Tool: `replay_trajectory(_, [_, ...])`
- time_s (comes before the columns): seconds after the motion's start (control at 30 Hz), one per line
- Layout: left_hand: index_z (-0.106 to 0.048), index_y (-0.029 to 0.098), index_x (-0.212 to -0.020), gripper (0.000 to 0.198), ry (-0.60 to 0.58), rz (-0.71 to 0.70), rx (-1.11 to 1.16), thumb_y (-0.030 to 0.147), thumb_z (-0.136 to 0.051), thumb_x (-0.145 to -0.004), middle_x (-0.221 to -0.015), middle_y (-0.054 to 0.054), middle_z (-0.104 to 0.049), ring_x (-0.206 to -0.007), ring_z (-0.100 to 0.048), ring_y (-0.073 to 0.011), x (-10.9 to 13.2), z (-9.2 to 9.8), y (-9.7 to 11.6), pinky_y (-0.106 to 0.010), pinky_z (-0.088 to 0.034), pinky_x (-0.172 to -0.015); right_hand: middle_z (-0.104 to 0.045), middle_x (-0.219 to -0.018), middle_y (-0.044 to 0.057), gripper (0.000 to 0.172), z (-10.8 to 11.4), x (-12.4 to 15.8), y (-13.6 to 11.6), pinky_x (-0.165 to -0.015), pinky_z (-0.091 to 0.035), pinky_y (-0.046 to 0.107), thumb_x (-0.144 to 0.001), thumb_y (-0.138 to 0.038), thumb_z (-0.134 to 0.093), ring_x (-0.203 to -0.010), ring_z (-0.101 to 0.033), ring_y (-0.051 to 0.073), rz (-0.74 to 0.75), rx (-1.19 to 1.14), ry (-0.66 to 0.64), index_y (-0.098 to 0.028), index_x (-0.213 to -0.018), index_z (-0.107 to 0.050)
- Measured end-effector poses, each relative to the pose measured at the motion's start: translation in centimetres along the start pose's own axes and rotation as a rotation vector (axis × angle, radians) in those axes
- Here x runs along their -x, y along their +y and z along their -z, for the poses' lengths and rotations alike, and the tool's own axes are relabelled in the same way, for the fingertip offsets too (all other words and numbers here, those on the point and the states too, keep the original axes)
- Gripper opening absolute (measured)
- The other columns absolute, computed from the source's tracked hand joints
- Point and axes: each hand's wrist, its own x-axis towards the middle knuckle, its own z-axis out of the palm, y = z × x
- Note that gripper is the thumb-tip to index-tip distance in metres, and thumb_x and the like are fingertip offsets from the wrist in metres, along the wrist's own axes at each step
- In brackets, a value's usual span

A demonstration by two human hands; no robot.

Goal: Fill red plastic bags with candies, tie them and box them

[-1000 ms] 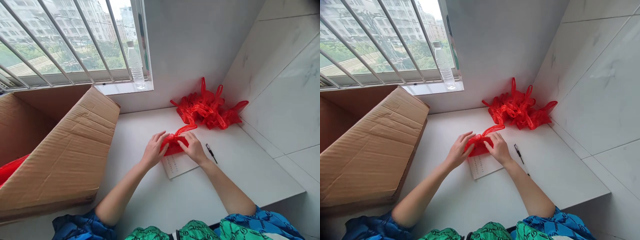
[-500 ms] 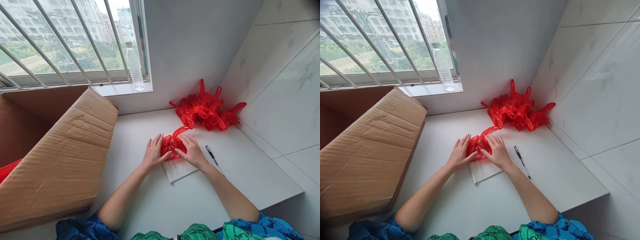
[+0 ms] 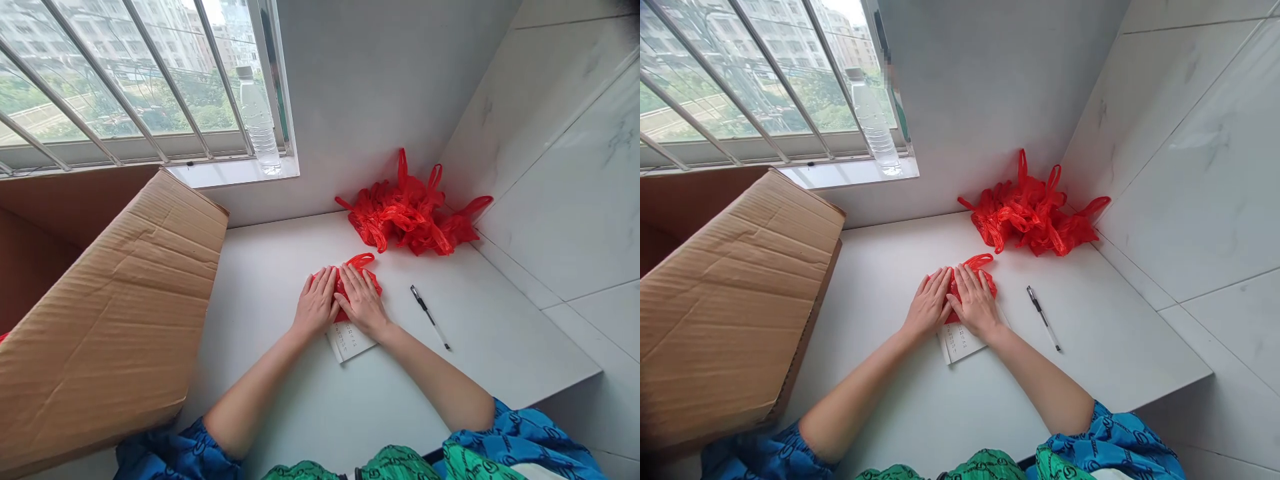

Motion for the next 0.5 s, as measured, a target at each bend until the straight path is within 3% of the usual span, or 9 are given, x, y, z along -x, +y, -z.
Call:
replay_trajectory(0.33, [-0.025,0.014,-0.156,0.060,-0.016,0.006,0.011,0.029,-0.036,-0.098,-0.160,-0.009,-0.031,-0.149,-0.027,-0.0246,-0.14,0.13,0.29,-0.046,-0.017,-0.124,-0.027,-0.162,0.010,0.062,-0.29,-0.09,-0.04,-0.124,-0.017,0.050,-0.104,-0.043,-0.031,-0.151,-0.023,0.025,-0.006,0.004,-0.008,-0.015,-0.158,-0.020])
replay_trajectory(0.5, [-0.032,0.020,-0.151,0.056,0.001,0.002,0.178,0.029,-0.042,-0.097,-0.156,-0.009,-0.040,-0.145,-0.034,-0.0243,-0.03,0.90,0.13,-0.047,-0.022,-0.122,-0.032,-0.160,0.011,0.060,0.59,0.02,0.33,-0.122,-0.021,0.050,-0.103,-0.043,-0.035,-0.149,-0.027,0.025,-0.001,-0.113,-0.019,-0.014,-0.155,-0.030])
